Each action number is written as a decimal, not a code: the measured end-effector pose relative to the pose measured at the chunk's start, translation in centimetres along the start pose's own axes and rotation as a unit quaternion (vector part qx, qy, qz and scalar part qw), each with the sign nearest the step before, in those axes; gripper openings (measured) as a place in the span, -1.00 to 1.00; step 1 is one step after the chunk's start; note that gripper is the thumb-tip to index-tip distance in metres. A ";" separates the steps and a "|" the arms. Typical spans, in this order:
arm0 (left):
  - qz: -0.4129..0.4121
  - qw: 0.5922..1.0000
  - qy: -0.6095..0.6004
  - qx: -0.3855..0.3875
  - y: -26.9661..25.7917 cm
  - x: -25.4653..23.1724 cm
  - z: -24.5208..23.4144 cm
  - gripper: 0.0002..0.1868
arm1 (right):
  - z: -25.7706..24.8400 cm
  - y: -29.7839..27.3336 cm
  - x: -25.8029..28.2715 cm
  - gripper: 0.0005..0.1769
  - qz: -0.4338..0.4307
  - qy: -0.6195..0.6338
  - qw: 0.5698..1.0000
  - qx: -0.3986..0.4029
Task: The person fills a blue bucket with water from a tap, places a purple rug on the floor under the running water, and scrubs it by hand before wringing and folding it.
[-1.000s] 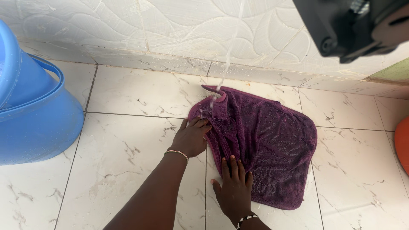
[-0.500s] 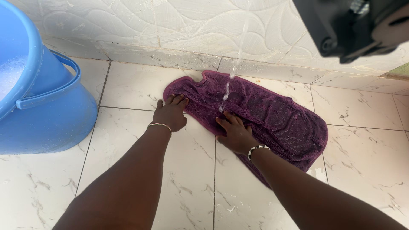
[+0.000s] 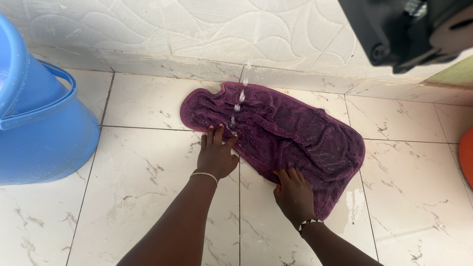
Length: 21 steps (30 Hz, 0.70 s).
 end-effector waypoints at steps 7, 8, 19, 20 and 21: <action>0.114 0.994 -0.002 -0.001 -2.5 -2.8 1.5 -0.26 | -3.0 -2.6 -5.9 -0.62 0.097 -0.037 0.995 -0.005; 0.094 0.995 0.001 -0.015 -2.9 -2.9 1.7 -0.25 | -3.1 -2.7 -6.5 -0.62 0.107 -0.050 0.993 0.010; -0.046 0.981 -0.048 -0.181 -6.1 2.1 -1.1 -0.16 | -2.5 2.4 9.7 -0.33 -0.226 0.047 0.972 0.053; -0.042 0.981 -0.058 -0.183 -6.1 2.2 -1.2 -0.16 | -2.3 2.7 10.6 -0.28 -0.250 0.035 0.966 0.056; -0.039 0.980 -0.067 -0.184 -6.2 2.4 -1.4 -0.16 | -1.6 3.7 10.5 -0.23 -0.219 0.008 0.972 0.082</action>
Point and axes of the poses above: each hand's wrist, its own y-axis towards the middle knuckle, its own z-axis out of the palm, x = y × z, the point moved 9 cm from there along y, towards the middle knuckle, and after that the axes turned 4 degrees about z, right-handed, at the moved point
